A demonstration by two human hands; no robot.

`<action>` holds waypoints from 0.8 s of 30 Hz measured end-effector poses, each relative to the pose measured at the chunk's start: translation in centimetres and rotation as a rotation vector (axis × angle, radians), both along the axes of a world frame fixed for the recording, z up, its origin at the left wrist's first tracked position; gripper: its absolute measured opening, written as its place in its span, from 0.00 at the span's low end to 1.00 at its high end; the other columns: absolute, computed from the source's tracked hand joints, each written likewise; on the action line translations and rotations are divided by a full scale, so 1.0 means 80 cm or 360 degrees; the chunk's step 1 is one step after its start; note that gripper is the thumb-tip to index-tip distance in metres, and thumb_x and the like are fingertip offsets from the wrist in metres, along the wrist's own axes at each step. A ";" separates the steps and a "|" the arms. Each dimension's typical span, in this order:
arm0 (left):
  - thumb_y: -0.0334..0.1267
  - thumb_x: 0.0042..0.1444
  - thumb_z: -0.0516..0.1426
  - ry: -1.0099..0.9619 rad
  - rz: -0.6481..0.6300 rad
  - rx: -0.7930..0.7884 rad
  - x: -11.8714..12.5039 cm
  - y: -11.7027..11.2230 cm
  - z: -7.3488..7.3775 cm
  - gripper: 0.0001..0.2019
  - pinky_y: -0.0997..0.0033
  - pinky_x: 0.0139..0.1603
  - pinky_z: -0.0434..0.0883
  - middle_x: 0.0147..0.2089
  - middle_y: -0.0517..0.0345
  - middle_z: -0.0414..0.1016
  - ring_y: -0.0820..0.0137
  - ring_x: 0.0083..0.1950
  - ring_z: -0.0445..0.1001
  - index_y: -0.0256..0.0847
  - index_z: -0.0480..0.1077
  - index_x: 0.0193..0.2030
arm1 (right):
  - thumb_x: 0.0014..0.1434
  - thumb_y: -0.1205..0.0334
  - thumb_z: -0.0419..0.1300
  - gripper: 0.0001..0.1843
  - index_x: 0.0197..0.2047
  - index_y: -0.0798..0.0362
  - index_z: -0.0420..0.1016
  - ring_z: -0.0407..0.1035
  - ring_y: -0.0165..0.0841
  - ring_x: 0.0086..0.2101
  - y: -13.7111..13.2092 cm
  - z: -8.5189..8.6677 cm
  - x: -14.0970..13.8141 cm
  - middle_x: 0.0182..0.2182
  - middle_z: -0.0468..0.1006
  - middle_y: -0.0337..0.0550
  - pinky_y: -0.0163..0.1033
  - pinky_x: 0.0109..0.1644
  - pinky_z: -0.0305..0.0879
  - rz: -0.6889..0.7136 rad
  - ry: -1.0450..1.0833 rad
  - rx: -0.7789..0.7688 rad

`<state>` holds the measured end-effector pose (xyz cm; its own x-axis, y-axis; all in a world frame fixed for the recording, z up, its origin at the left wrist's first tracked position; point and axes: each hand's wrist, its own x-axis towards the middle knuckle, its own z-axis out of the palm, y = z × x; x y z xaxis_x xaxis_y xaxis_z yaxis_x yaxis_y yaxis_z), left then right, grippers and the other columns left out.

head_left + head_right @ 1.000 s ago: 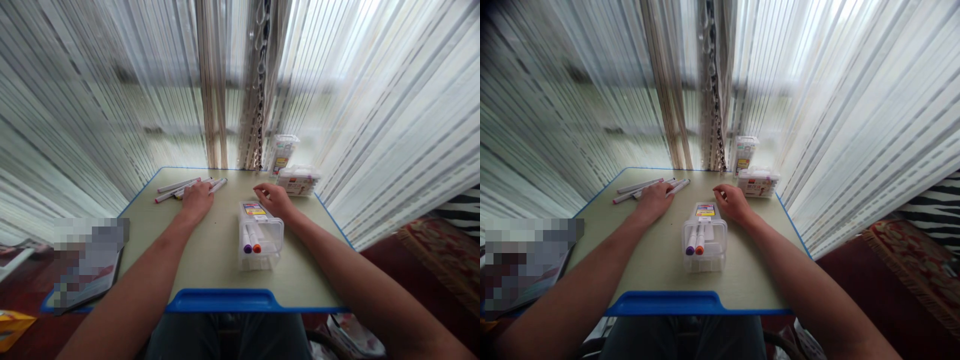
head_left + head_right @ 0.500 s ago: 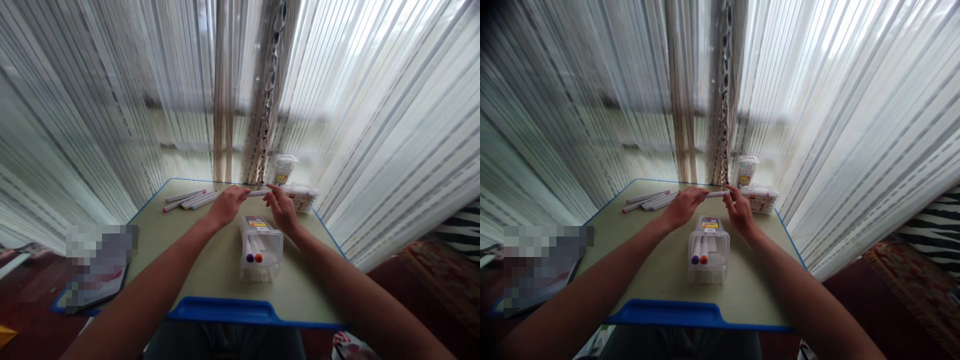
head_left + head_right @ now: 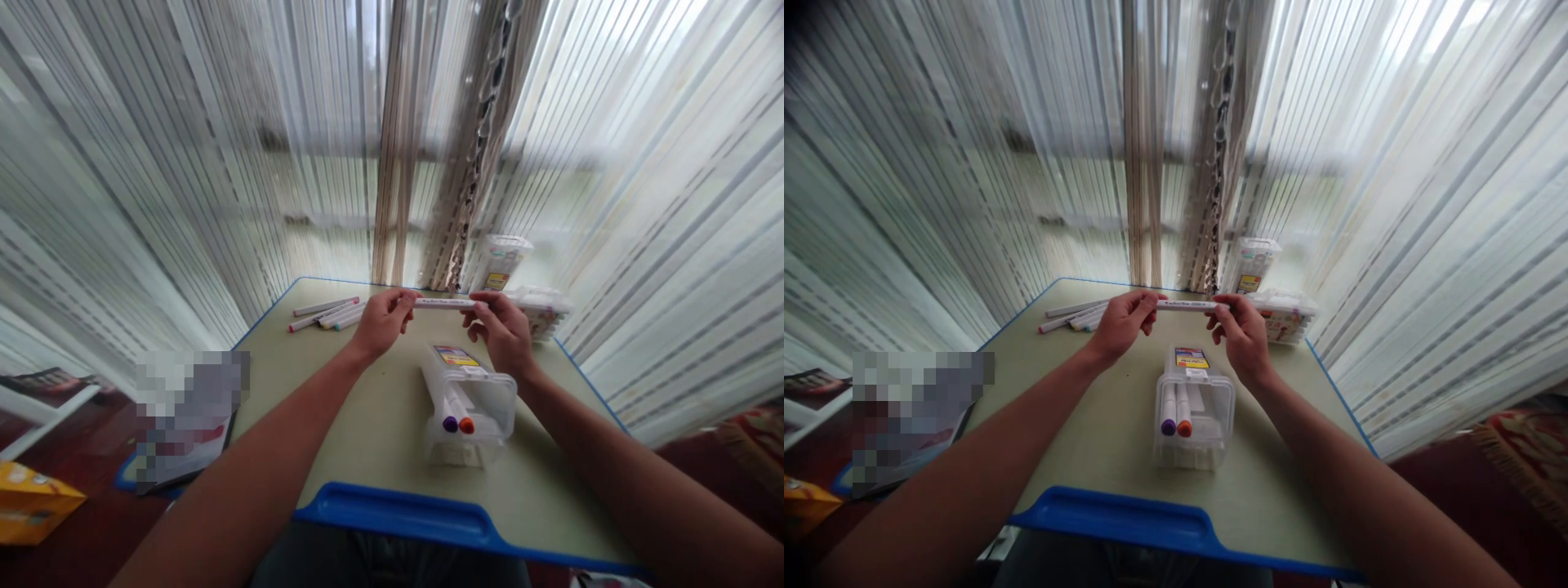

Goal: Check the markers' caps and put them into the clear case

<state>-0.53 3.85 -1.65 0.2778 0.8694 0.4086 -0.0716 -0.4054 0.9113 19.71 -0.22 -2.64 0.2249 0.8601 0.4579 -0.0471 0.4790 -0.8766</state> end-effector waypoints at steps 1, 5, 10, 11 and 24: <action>0.49 0.60 0.58 -0.0064 0.0003 -0.0054 0.001 0.000 0.001 0.16 0.76 0.22 0.63 0.26 0.61 0.68 0.78 0.22 0.64 0.35 0.77 0.40 | 0.55 0.54 0.66 0.14 0.41 0.52 0.72 0.69 0.29 0.24 0.000 -0.001 0.000 0.27 0.75 0.37 0.32 0.20 0.61 -0.0001 0.0000 0.0010; 0.44 0.56 0.62 -0.0182 0.0035 -0.0205 0.005 -0.004 0.006 0.14 0.76 0.24 0.66 0.29 0.58 0.72 0.78 0.23 0.66 0.35 0.76 0.42 | 0.55 0.55 0.65 0.14 0.42 0.52 0.71 0.68 0.28 0.23 0.000 0.000 0.000 0.24 0.72 0.34 0.32 0.20 0.61 -0.0046 -0.0012 0.0062; 0.41 0.55 0.63 -0.0270 0.0017 -0.0236 0.007 -0.009 0.011 0.13 0.76 0.25 0.68 0.30 0.59 0.72 0.77 0.25 0.66 0.35 0.75 0.43 | 0.54 0.51 0.67 0.17 0.41 0.53 0.72 0.67 0.27 0.21 -0.001 0.004 -0.002 0.26 0.76 0.38 0.32 0.19 0.61 -0.0065 0.0034 0.0063; 0.41 0.55 0.63 -0.0264 0.0016 -0.0238 0.007 -0.009 0.011 0.13 0.76 0.25 0.68 0.30 0.59 0.72 0.77 0.25 0.67 0.35 0.75 0.43 | 0.54 0.50 0.67 0.17 0.41 0.53 0.72 0.67 0.27 0.21 -0.001 0.005 -0.002 0.26 0.76 0.38 0.32 0.19 0.61 -0.0063 0.0032 0.0059; 0.40 0.50 0.67 -0.0195 0.0014 -0.0105 0.008 -0.013 0.015 0.15 0.75 0.25 0.66 0.29 0.59 0.75 0.78 0.23 0.67 0.34 0.76 0.42 | 0.52 0.52 0.69 0.16 0.37 0.53 0.74 0.68 0.27 0.21 -0.003 0.006 -0.004 0.25 0.78 0.38 0.32 0.19 0.61 -0.0062 0.0080 0.0024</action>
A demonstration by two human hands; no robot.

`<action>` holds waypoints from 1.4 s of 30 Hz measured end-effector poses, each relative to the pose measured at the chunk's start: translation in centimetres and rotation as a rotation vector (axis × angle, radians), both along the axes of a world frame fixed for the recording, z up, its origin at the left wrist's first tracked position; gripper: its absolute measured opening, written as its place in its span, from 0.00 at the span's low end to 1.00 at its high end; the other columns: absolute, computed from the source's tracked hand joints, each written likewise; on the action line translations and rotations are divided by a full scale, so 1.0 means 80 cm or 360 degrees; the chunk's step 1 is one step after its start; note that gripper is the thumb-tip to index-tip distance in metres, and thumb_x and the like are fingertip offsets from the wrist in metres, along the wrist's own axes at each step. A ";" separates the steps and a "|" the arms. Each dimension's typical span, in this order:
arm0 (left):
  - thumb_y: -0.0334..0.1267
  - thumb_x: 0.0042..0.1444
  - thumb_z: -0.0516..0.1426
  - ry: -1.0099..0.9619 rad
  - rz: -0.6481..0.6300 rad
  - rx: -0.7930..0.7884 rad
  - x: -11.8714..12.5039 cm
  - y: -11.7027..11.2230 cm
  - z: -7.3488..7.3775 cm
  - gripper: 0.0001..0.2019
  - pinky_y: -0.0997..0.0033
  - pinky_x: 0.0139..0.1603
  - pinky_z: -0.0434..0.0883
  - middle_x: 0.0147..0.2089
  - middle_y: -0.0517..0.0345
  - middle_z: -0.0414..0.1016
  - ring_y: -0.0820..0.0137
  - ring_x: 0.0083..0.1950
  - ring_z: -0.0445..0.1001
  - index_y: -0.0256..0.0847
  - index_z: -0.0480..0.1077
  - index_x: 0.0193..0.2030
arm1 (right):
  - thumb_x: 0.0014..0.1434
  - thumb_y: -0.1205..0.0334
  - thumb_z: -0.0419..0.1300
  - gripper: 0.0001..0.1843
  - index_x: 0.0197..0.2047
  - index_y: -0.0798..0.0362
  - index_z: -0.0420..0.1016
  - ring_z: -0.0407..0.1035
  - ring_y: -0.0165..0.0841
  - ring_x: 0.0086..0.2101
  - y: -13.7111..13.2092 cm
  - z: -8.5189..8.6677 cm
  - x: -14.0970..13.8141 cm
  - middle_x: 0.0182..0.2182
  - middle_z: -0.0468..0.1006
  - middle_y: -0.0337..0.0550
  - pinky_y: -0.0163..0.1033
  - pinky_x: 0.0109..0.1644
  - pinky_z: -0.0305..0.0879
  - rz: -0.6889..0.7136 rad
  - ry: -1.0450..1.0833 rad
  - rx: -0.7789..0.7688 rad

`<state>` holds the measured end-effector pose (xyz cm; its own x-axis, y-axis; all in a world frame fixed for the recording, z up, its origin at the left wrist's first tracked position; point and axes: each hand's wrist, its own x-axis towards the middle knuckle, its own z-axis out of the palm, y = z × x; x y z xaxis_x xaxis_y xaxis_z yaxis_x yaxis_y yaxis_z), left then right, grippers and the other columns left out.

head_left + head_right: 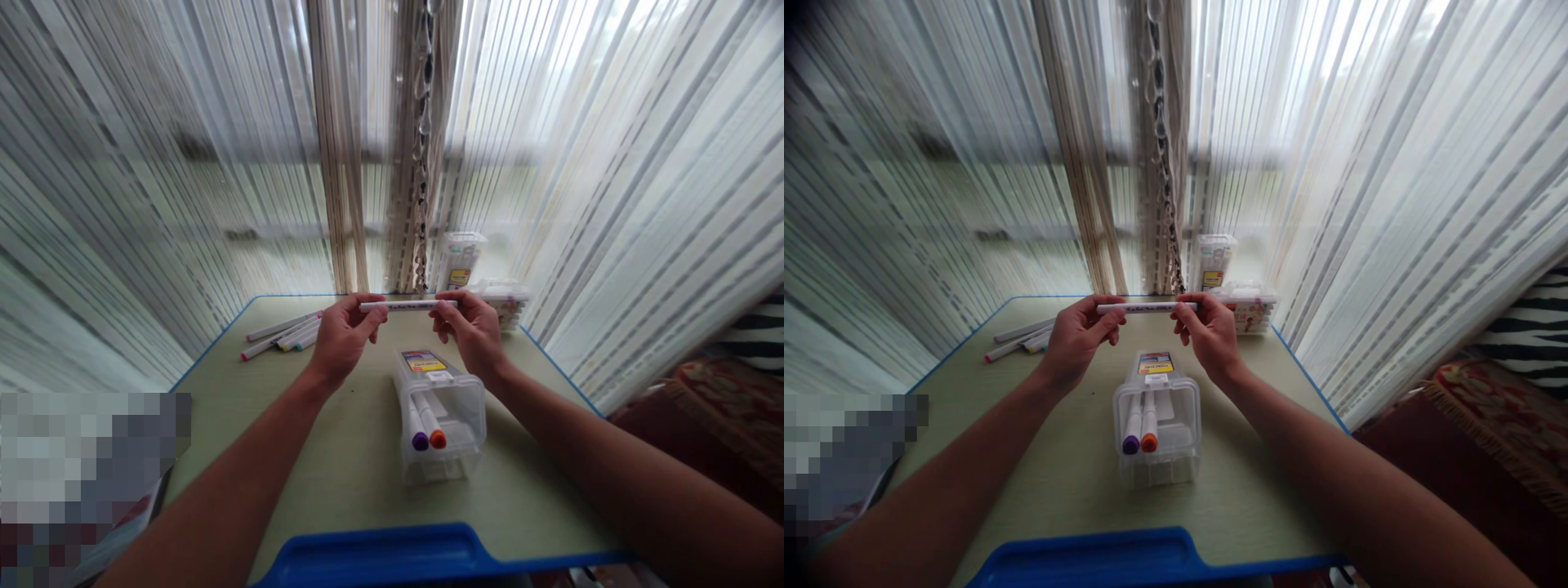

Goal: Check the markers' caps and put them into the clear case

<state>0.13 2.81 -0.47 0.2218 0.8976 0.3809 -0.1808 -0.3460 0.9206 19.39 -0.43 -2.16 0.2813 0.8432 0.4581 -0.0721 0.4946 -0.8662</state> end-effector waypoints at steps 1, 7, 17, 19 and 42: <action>0.40 0.50 0.67 -0.0001 -0.0004 0.0002 0.000 0.000 0.000 0.14 0.75 0.25 0.66 0.29 0.59 0.75 0.78 0.23 0.67 0.34 0.76 0.42 | 0.52 0.52 0.69 0.16 0.37 0.53 0.74 0.68 0.27 0.21 0.000 0.000 0.000 0.25 0.78 0.38 0.32 0.19 0.61 0.0012 0.0019 -0.0004; 0.40 0.53 0.64 -0.0062 -0.0074 -0.0101 -0.002 -0.001 0.000 0.14 0.74 0.26 0.68 0.31 0.54 0.78 0.76 0.24 0.70 0.34 0.76 0.43 | 0.54 0.54 0.67 0.13 0.38 0.54 0.75 0.69 0.27 0.21 -0.002 -0.001 0.001 0.26 0.80 0.41 0.32 0.19 0.60 0.0082 0.0085 -0.0049; 0.39 0.54 0.63 -0.0081 -0.0064 -0.0126 -0.003 0.000 0.000 0.13 0.74 0.26 0.68 0.31 0.55 0.78 0.76 0.24 0.69 0.33 0.75 0.43 | 0.52 0.55 0.70 0.15 0.39 0.55 0.77 0.68 0.27 0.20 -0.003 -0.001 0.001 0.26 0.80 0.40 0.32 0.20 0.60 0.0106 0.0058 -0.0052; 0.39 0.53 0.64 -0.0049 -0.0047 -0.0103 -0.002 -0.001 0.000 0.14 0.75 0.26 0.67 0.30 0.56 0.77 0.77 0.24 0.69 0.33 0.75 0.43 | 0.51 0.56 0.71 0.15 0.39 0.55 0.78 0.69 0.27 0.20 -0.002 -0.002 0.001 0.26 0.80 0.40 0.32 0.20 0.60 0.0122 0.0063 -0.0040; 0.41 0.54 0.63 0.0021 -0.0024 -0.0059 -0.001 -0.001 0.000 0.11 0.75 0.24 0.67 0.26 0.56 0.77 0.75 0.23 0.69 0.35 0.76 0.38 | 0.51 0.54 0.72 0.14 0.33 0.54 0.77 0.69 0.27 0.18 -0.003 -0.002 -0.001 0.22 0.78 0.38 0.31 0.18 0.59 0.0153 0.0108 -0.0074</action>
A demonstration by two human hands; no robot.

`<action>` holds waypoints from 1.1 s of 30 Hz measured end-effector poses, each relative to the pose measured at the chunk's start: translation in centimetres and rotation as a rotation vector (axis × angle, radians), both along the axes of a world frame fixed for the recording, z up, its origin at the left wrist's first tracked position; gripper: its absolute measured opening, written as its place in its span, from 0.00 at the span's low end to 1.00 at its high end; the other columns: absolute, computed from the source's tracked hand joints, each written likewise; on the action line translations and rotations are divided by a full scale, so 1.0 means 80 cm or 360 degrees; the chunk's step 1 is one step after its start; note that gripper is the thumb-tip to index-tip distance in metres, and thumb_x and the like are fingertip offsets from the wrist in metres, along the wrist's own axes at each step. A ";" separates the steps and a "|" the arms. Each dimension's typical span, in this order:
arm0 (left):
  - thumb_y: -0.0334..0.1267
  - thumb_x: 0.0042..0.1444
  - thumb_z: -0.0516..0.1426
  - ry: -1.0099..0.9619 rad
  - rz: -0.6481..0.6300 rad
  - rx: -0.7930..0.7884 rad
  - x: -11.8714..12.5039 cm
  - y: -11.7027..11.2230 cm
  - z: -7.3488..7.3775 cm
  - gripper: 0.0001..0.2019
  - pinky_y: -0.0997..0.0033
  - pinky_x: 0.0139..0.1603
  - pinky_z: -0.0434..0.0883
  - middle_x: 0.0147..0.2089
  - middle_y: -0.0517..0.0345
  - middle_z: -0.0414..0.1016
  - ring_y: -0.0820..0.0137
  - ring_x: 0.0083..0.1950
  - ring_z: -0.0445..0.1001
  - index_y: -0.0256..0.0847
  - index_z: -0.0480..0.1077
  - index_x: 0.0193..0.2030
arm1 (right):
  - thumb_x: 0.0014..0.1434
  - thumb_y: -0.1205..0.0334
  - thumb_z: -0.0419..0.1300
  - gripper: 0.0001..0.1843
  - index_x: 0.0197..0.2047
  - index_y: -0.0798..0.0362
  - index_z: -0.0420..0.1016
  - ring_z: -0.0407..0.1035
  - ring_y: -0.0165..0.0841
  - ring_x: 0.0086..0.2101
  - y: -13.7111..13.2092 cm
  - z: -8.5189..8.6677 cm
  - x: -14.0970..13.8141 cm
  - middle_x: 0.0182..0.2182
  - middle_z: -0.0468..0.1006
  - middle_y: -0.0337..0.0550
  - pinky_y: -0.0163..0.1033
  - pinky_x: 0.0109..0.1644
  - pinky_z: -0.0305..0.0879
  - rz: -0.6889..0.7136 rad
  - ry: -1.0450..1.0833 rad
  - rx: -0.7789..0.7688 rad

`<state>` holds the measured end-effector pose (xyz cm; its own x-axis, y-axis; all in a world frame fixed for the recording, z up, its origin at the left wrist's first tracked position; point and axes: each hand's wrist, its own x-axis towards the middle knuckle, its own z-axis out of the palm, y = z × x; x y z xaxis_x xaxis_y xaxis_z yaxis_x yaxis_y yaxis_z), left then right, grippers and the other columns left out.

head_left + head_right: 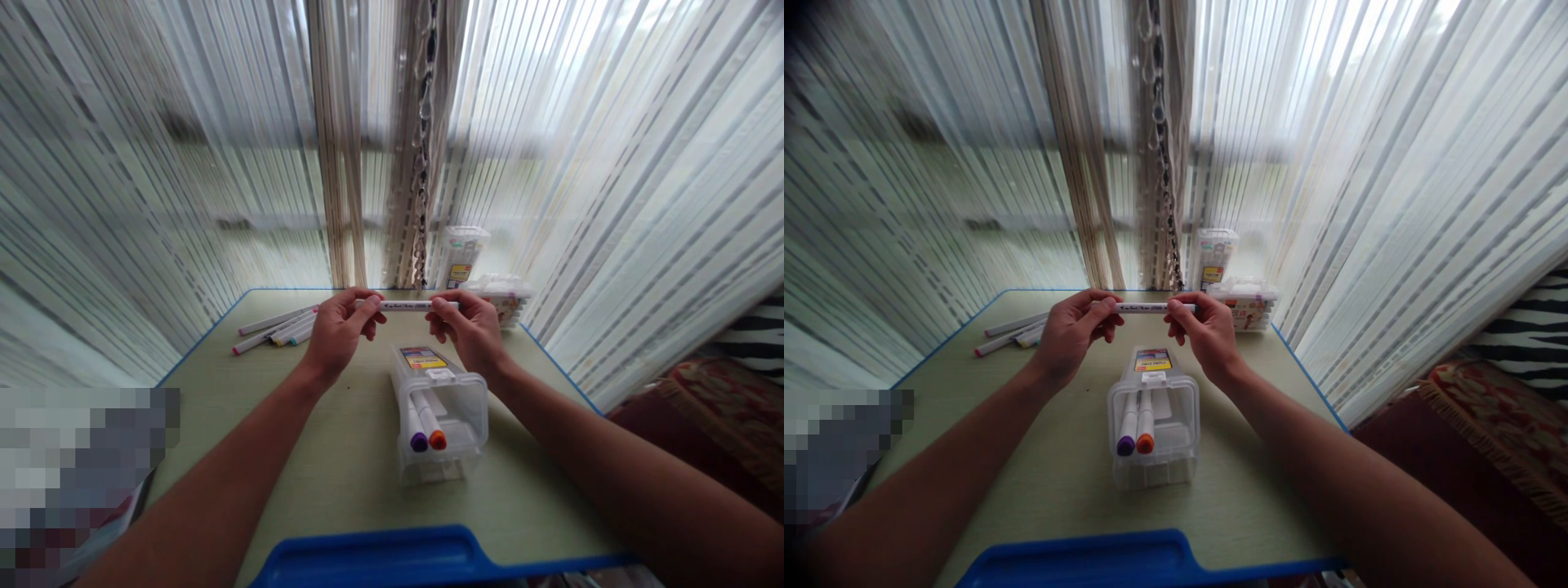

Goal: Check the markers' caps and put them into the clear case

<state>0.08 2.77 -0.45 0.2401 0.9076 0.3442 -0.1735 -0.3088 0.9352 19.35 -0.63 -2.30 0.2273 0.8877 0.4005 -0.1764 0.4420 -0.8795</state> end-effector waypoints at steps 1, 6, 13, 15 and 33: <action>0.41 0.55 0.63 -0.0004 -0.0005 -0.0001 0.000 0.000 0.000 0.11 0.75 0.24 0.67 0.27 0.55 0.77 0.76 0.23 0.69 0.35 0.76 0.39 | 0.51 0.54 0.72 0.13 0.33 0.54 0.77 0.69 0.27 0.18 0.000 0.000 0.000 0.22 0.79 0.39 0.31 0.18 0.59 0.0003 0.0012 -0.0003; 0.41 0.56 0.62 -0.0047 -0.0032 -0.0006 -0.001 0.002 -0.001 0.12 0.75 0.24 0.67 0.28 0.55 0.77 0.76 0.23 0.70 0.34 0.77 0.41 | 0.53 0.54 0.71 0.13 0.34 0.55 0.79 0.69 0.27 0.19 0.000 0.000 0.001 0.23 0.79 0.40 0.31 0.19 0.59 0.0013 0.0029 -0.0008; 0.40 0.58 0.59 -0.0059 -0.0044 -0.0035 -0.001 0.002 -0.002 0.11 0.75 0.24 0.68 0.29 0.55 0.76 0.76 0.23 0.70 0.34 0.76 0.42 | 0.53 0.53 0.70 0.13 0.35 0.55 0.80 0.70 0.27 0.19 -0.001 0.002 0.001 0.24 0.80 0.41 0.31 0.19 0.60 0.0066 0.0062 -0.0018; 0.40 0.58 0.60 -0.0022 -0.0027 -0.0012 0.000 0.002 -0.003 0.11 0.75 0.24 0.68 0.28 0.56 0.76 0.76 0.23 0.69 0.33 0.76 0.42 | 0.52 0.53 0.71 0.14 0.34 0.55 0.79 0.69 0.27 0.18 -0.001 0.002 0.001 0.23 0.80 0.40 0.31 0.18 0.59 0.0032 0.0043 -0.0027; 0.46 0.55 0.65 0.0065 0.0020 0.0062 0.000 0.002 -0.004 0.14 0.75 0.23 0.67 0.27 0.56 0.76 0.76 0.22 0.69 0.34 0.76 0.38 | 0.51 0.47 0.72 0.18 0.30 0.55 0.78 0.68 0.26 0.17 -0.001 0.001 -0.002 0.20 0.77 0.39 0.31 0.16 0.59 -0.0066 -0.0046 -0.0055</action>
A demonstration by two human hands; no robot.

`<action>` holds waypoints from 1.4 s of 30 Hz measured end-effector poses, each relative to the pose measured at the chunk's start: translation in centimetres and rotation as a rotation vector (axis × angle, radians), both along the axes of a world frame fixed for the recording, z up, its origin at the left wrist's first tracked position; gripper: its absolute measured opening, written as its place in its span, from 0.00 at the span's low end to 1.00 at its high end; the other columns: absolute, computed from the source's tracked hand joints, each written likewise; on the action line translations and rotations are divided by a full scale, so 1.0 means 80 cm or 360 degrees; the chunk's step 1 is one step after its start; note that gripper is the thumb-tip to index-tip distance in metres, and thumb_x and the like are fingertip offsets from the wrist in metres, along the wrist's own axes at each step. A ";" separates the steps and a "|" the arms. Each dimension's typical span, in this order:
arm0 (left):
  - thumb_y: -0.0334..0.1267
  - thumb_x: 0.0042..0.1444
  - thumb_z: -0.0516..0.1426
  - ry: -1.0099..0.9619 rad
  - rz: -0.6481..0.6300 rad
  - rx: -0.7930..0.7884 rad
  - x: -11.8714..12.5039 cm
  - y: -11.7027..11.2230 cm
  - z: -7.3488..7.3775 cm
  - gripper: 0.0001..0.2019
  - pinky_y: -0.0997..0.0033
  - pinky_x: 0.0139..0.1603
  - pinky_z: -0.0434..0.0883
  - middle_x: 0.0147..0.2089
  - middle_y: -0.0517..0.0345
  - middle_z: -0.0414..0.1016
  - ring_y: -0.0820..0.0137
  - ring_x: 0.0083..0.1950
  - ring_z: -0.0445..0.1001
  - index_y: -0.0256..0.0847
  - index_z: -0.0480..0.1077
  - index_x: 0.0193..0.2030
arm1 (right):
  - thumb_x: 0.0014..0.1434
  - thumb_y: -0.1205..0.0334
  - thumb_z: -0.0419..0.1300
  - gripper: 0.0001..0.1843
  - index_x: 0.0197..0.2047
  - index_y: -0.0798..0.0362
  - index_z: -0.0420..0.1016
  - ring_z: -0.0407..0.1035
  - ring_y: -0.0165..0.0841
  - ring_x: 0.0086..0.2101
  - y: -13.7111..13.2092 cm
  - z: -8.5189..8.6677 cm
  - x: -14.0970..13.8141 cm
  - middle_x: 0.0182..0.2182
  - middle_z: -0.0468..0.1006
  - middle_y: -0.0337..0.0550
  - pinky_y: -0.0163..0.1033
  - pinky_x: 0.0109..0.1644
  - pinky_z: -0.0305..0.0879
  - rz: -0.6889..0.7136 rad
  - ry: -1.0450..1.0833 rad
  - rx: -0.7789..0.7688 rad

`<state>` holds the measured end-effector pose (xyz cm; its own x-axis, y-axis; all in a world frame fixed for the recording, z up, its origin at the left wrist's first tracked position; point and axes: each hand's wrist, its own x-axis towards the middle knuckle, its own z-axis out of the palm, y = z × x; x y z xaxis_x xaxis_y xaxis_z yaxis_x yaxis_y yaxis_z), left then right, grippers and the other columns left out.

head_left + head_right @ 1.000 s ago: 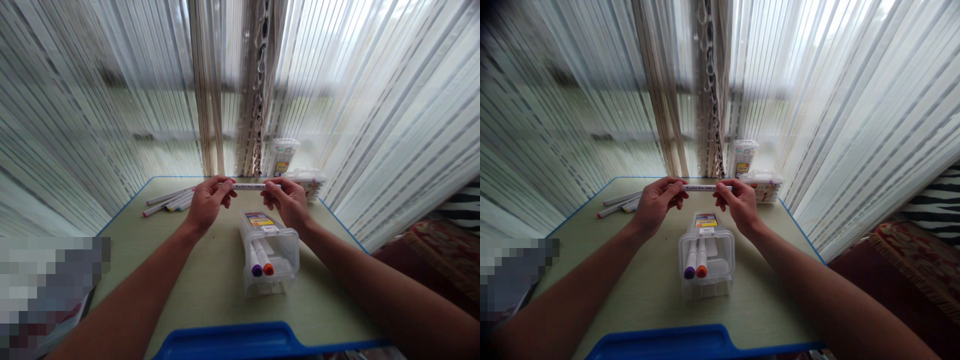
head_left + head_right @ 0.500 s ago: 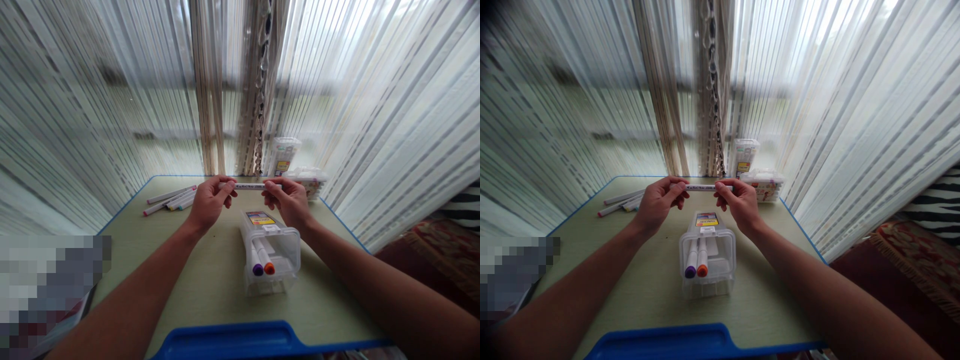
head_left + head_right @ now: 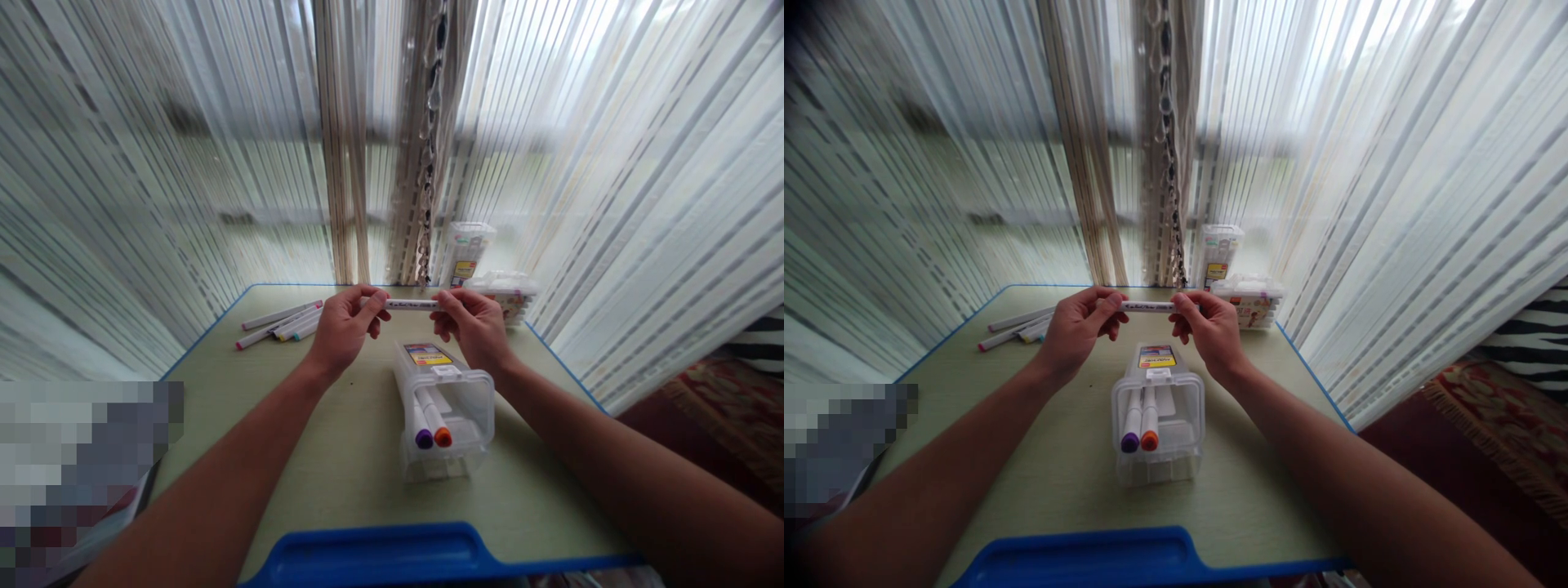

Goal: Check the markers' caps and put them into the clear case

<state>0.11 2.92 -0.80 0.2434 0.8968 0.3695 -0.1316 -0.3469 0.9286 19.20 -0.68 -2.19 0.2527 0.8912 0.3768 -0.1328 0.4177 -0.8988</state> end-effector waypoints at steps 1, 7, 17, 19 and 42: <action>0.45 0.54 0.65 0.0006 -0.0002 0.0002 0.000 0.000 0.000 0.14 0.75 0.23 0.67 0.27 0.56 0.76 0.76 0.22 0.68 0.34 0.76 0.39 | 0.50 0.48 0.72 0.18 0.30 0.55 0.78 0.68 0.26 0.17 0.000 0.000 0.000 0.20 0.77 0.39 0.30 0.16 0.59 -0.0003 0.0011 0.0008; 0.40 0.50 0.68 -0.0089 -0.0046 -0.0096 0.000 -0.001 0.001 0.15 0.74 0.25 0.67 0.29 0.57 0.77 0.77 0.23 0.68 0.33 0.76 0.41 | 0.49 0.52 0.74 0.16 0.33 0.56 0.80 0.69 0.26 0.17 0.001 0.000 0.002 0.21 0.79 0.40 0.30 0.16 0.59 0.0018 0.0030 0.0051; 0.41 0.52 0.67 -0.0221 -0.0138 -0.0197 0.001 0.000 0.002 0.15 0.75 0.24 0.68 0.29 0.54 0.79 0.77 0.22 0.70 0.33 0.74 0.41 | 0.48 0.55 0.75 0.18 0.38 0.55 0.80 0.69 0.26 0.18 0.000 -0.001 0.002 0.23 0.80 0.39 0.31 0.17 0.60 0.0105 -0.0003 0.0043; 0.42 0.52 0.67 -0.0223 -0.0146 -0.0192 0.001 -0.001 0.001 0.15 0.75 0.25 0.68 0.29 0.54 0.79 0.77 0.22 0.70 0.33 0.74 0.41 | 0.48 0.54 0.74 0.18 0.38 0.55 0.79 0.70 0.27 0.18 -0.001 0.000 0.002 0.24 0.80 0.40 0.31 0.17 0.60 0.0101 -0.0002 0.0032; 0.40 0.57 0.61 -0.0156 -0.0124 -0.0285 0.002 0.002 -0.002 0.10 0.74 0.25 0.70 0.31 0.52 0.79 0.75 0.23 0.71 0.35 0.75 0.41 | 0.53 0.46 0.69 0.19 0.33 0.55 0.77 0.68 0.27 0.15 -0.002 0.002 0.001 0.21 0.78 0.39 0.30 0.14 0.57 0.0046 -0.0003 -0.0046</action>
<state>0.26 3.06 -0.99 0.2854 0.9300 0.2316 -0.2446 -0.1630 0.9558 19.30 -0.82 -2.04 0.2262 0.9086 0.3511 -0.1428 0.3875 -0.9107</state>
